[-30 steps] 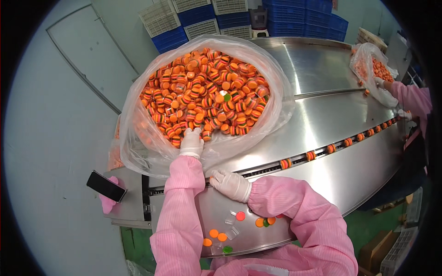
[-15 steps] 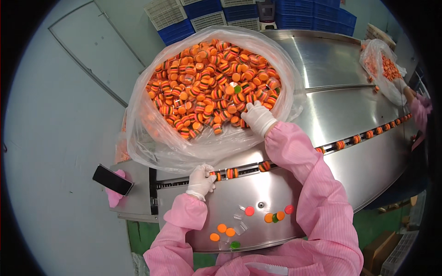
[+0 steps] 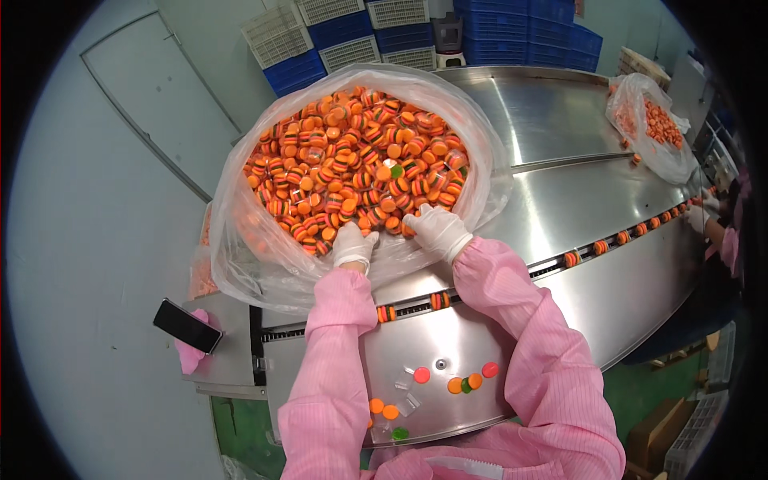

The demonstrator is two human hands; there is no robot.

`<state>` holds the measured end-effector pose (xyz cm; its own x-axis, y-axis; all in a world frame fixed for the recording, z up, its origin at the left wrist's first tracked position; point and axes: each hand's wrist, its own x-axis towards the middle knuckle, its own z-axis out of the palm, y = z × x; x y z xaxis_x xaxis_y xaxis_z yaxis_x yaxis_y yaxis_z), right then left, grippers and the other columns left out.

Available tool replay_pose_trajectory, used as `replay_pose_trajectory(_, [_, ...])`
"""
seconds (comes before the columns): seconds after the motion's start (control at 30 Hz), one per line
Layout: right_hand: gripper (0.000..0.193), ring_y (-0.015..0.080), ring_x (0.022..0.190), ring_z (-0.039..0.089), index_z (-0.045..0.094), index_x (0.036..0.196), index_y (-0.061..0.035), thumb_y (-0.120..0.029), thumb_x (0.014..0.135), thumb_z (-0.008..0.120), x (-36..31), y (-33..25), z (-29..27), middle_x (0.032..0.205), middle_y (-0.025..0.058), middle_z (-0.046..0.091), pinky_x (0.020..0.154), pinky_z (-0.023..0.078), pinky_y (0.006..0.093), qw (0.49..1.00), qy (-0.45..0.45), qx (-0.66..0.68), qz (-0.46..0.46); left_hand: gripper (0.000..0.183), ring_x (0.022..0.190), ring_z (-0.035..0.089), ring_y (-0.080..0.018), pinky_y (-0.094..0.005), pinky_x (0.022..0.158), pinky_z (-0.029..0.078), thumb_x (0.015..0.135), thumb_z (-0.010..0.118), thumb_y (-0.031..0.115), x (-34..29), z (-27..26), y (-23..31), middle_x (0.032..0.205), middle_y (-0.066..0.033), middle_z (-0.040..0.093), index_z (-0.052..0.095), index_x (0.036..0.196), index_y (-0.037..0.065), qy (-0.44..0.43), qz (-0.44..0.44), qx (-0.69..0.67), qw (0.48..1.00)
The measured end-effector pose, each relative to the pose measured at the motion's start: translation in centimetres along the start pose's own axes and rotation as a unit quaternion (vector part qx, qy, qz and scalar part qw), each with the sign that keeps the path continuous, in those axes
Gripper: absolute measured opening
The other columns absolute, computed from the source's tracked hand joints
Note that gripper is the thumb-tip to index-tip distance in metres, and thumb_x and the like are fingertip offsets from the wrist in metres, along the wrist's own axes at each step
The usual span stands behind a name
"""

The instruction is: The person picks orange and green round candy pieces from a large plastic bag and places them onto a moving conveyor belt. They repeatedly pick up pieces and arrange them in a line on the belt, occasionally adjusting their position.

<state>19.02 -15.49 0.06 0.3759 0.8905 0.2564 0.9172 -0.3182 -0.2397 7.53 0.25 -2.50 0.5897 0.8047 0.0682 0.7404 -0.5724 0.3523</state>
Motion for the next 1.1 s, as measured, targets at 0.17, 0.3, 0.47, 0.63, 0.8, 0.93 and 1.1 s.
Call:
replay_pose_trajectory(0.17, [0.023,0.033,0.085,0.055,0.059,0.096,-0.0098,-0.014,0.073,0.058,-3.1,-1.3,-0.7,0.086,0.0161,0.054,0.073,0.045,0.0409,0.973,0.08,0.206,-0.06,0.044,0.1,0.055,-0.0346,-0.0392,0.084,0.046,0.071,0.064,0.025,0.2,0.6,1.2,0.107,-0.0219,0.054,0.053,0.103,-0.002,-0.017,-0.063,-0.005,0.998])
replay_pose_trajectory(0.3, [0.022,0.0317,0.089,0.053,0.06,0.09,-0.0074,-0.016,0.07,0.062,-5.8,-7.3,2.7,0.084,0.0141,0.056,0.08,0.042,0.04,0.936,-0.004,0.333,-0.116,0.038,0.1,0.056,-0.0324,-0.0386,0.084,0.047,0.073,0.062,0.021,0.0,0.2,1.4,0.107,-0.021,0.055,0.054,0.102,-0.002,-0.01,-0.057,0.044,0.997])
replay_pose_trajectory(0.47, [0.021,0.026,0.073,0.06,0.056,0.088,-0.0047,-0.014,0.071,0.063,-7.3,-8.1,4.5,0.077,0.0144,0.06,0.068,0.048,0.0366,0.929,-0.108,0.355,0.005,0.031,0.087,0.058,-0.0302,-0.0371,0.08,0.047,0.074,0.06,0.019,-0.8,-0.1,-1.1,0.102,-0.018,0.057,0.057,0.103,0.007,0.038,0.01,-0.069,0.997])
replay_pose_trajectory(0.63, [0.024,0.0237,0.058,0.06,0.051,0.092,-0.0032,-0.011,0.073,0.064,-8.3,-5.0,3.0,0.07,0.0126,0.06,0.054,0.048,0.0327,0.915,-0.143,0.37,0.079,0.026,0.076,0.055,-0.0234,-0.0339,0.071,0.044,0.07,0.065,0.011,-5.0,-2.9,-4.1,0.079,-0.0092,0.053,0.057,0.095,0.011,0.034,0.151,-0.373,0.915])
replay_pose_trajectory(0.8, [0.023,0.0303,0.072,0.059,0.052,0.092,-0.0035,-0.017,0.076,0.062,-7.1,-4.0,0.9,0.076,0.0148,0.059,0.064,0.046,0.036,0.977,-0.03,0.211,-0.014,0.02,0.077,0.055,-0.0218,-0.0301,0.071,0.046,0.068,0.064,0.003,-12.9,-5.2,-5.1,0.087,-0.0077,0.054,0.055,0.085,0.005,-0.028,0.328,-0.187,0.925])
replay_pose_trajectory(0.93, [0.01,0.0334,0.079,0.055,0.054,0.086,-0.0061,-0.013,0.079,0.051,-2.2,-3.0,-0.4,0.086,0.0144,0.056,0.066,0.045,0.0423,0.973,0.174,0.149,-0.022,0.025,0.084,0.053,-0.0279,-0.0363,0.074,0.046,0.065,0.067,0.007,-13.4,-3.3,-7.3,0.092,-0.0089,0.057,0.057,0.088,0.006,0.005,0.438,-0.06,0.897])
replay_pose_trajectory(1.1, [0.013,0.0277,0.082,0.054,0.058,0.088,-0.0098,-0.014,0.079,0.05,0.8,-0.3,4.0,0.087,0.0076,0.056,0.067,0.041,0.0422,0.99,0.097,-0.105,0.008,0.018,0.079,0.055,-0.0278,-0.0357,0.07,0.046,0.067,0.066,0.011,-12.3,-4.5,-4.3,0.089,-0.0097,0.056,0.06,0.083,0.006,-0.032,0.465,-0.075,0.881])
